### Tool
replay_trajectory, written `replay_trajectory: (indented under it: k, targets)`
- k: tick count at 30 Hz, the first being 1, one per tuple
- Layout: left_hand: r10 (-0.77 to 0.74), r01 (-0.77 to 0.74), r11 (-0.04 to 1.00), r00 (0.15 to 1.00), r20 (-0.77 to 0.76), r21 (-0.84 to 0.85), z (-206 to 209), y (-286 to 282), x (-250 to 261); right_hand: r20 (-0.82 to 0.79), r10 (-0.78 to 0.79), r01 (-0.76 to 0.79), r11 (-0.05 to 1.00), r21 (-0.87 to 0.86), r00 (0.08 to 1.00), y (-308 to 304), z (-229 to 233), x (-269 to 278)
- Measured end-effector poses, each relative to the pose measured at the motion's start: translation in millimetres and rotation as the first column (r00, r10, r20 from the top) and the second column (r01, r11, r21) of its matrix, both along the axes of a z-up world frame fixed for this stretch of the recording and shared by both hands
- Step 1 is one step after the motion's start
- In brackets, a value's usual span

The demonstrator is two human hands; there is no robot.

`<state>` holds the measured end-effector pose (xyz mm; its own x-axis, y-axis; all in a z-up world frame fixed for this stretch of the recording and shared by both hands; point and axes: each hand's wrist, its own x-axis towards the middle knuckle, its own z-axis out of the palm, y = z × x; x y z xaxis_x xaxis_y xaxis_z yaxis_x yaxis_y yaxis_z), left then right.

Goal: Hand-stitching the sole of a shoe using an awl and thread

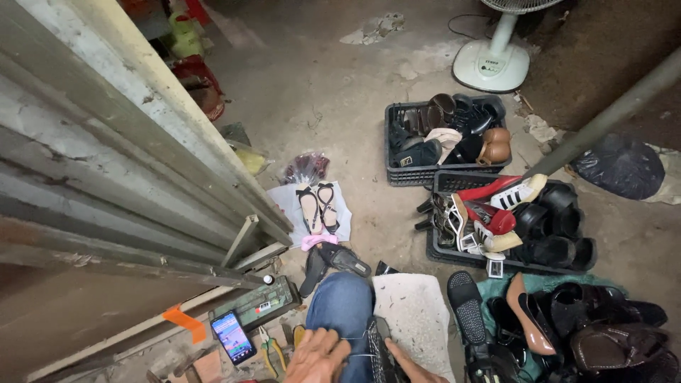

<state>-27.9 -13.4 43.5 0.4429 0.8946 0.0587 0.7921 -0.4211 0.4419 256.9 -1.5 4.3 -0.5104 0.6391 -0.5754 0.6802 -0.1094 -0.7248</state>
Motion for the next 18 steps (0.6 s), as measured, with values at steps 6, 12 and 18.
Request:
replay_trajectory:
  k: [6,12,18]
  targets:
    - [-0.165,0.171,0.985,0.979,-0.118,0.037,-65.6,-10.5,28.1,-0.032,0.011,-0.003,0.973,0.229,0.999,-16.7,-102.7,9.3]
    - [-0.090,0.063,0.978,0.987,-0.133,-0.198,-60.2,-8.4,44.9,-0.023,0.050,-0.049,0.998,0.037,0.998,-2.3,-36.0,9.2]
    - [-0.112,0.022,0.828,0.986,-0.126,-0.561,-39.7,8.8,40.1,0.126,-0.024,0.006,0.990,0.141,0.992,-4.3,-22.7,0.2]
